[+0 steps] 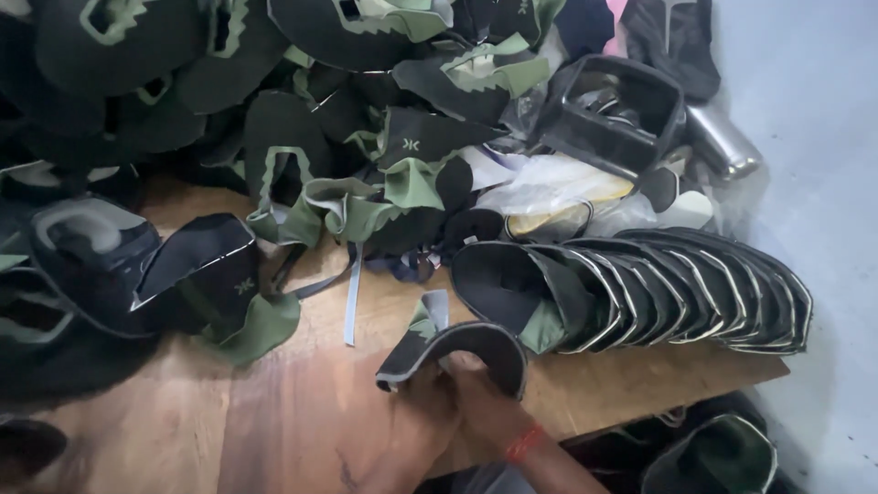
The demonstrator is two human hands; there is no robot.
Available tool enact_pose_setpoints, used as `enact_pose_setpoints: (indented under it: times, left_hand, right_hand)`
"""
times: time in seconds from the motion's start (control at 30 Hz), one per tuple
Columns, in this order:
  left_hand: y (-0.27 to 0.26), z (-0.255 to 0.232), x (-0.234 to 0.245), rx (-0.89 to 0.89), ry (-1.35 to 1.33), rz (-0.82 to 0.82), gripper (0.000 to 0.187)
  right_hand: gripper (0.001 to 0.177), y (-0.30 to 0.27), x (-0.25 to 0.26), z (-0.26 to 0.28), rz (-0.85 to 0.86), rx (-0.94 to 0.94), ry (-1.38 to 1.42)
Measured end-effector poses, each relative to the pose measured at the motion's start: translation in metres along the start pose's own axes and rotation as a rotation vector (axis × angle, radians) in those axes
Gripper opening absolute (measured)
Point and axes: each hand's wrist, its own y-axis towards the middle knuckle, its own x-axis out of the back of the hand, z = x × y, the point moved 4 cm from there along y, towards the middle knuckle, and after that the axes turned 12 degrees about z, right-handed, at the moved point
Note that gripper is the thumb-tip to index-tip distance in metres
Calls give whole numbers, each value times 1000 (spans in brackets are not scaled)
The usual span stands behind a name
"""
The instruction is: The person sits at a wooden table and assembles foam-lined shoe uppers. They pick up a fabric upper, insert white foam padding inside it, press and shape the foam into place, turn the upper right-side out, and set the finished upper on a stack with the others.
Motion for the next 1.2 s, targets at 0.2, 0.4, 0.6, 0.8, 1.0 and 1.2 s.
enact_pose_setpoints:
  times: [0.2, 0.4, 0.6, 0.8, 1.0, 1.2]
  left_hand:
    - [-15, 14, 16, -27, -79, 38, 41]
    - [24, 52, 35, -62, -150, 67, 44]
    - [29, 75, -58, -21, -149, 116, 32]
    - [55, 101, -69, -66, -127, 135, 24]
    - [72, 142, -64, 226, -270, 370, 26]
    - [74, 164, -76, 30, -260, 304, 31]
  right_hand:
    - [38, -1, -3, 18, 5, -120, 100]
    - [25, 2, 7, -32, 79, 164, -750]
    - [36, -7, 7, 2, 102, 226, -718]
    - [50, -28, -7, 46, 24, 368, -896]
    - [54, -38, -38, -15, 19, 106, -1442]
    - [48, -41, -9, 25, 182, 48, -936]
